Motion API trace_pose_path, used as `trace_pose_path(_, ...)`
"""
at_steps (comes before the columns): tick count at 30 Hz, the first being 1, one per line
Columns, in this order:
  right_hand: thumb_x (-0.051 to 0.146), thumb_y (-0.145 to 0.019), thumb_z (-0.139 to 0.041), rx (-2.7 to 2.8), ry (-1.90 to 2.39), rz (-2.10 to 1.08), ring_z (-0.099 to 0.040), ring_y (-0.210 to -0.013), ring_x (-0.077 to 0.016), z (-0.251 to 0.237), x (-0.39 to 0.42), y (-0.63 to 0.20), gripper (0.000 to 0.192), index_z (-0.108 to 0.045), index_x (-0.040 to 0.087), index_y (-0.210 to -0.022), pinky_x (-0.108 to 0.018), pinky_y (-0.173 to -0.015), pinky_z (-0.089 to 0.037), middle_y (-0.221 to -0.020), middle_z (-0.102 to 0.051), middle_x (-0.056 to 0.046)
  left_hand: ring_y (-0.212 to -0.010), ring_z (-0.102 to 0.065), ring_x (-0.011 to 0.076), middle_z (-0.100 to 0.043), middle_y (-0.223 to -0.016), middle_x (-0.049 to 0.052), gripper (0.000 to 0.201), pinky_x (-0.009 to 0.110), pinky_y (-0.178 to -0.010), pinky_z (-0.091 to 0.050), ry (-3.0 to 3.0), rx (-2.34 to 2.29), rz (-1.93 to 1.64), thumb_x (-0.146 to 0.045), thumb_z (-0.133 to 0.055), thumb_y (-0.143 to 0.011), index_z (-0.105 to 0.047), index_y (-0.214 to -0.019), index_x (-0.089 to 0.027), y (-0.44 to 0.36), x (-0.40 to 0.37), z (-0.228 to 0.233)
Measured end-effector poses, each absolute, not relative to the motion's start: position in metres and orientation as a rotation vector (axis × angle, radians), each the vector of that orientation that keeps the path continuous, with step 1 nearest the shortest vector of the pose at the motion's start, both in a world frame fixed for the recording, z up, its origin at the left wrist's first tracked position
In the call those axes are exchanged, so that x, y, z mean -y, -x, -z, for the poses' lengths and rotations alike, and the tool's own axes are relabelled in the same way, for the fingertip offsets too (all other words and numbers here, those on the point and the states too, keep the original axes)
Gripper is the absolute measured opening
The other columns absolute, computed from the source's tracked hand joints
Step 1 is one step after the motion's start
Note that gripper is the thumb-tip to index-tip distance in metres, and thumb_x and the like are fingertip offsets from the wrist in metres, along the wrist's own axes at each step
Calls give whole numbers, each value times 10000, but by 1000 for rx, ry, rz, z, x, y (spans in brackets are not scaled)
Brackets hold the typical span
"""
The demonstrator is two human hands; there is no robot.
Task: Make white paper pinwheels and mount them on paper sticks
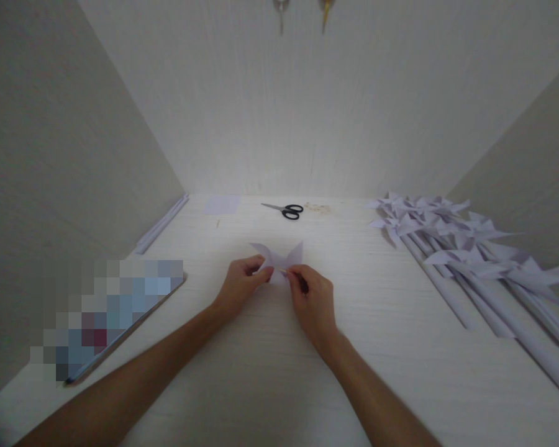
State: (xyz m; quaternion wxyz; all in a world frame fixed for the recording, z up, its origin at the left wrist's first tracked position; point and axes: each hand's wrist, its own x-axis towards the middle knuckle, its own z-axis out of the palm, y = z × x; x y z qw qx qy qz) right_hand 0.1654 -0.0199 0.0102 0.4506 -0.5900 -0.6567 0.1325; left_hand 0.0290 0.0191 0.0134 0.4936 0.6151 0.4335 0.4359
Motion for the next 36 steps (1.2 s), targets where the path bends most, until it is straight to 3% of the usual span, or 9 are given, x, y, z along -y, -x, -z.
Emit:
trace_pose_path(15,201,-766,-448,1776,1457,-173,-523,-494,-122,-7,19,-167,133,-569,157,-734,-228,-497,-391,-593,-603,-18,-664,-531,124,-578,-654,3,135,225,-616,-414,-1603,-1139,-1051,-205,-499,-654,-606,-629,-127,-30,-19,-9)
trace_pose_path(23,135,-752,-456,1814,1355,-100,-539,-601,-138,-6,22,-166,112,-555,159,-704,-234,-540,-405,-641,-586,-35,-672,-535,121,-575,-687,12,107,201,-554,-423,-1635,-1184,-1055,-186,-509,-641,-596,-616,-129,-33,-17,-8)
trace_pose_path(36,173,-746,-507,1761,1358,-112,-528,-544,-126,-10,20,-167,109,-595,160,-684,-234,-521,-410,-609,-599,-23,-635,-517,111,-557,-645,12,119,181,-500,-398,-1720,-1169,-1053,-158,-485,-637,-584,-577,-130,-34,-15,-9)
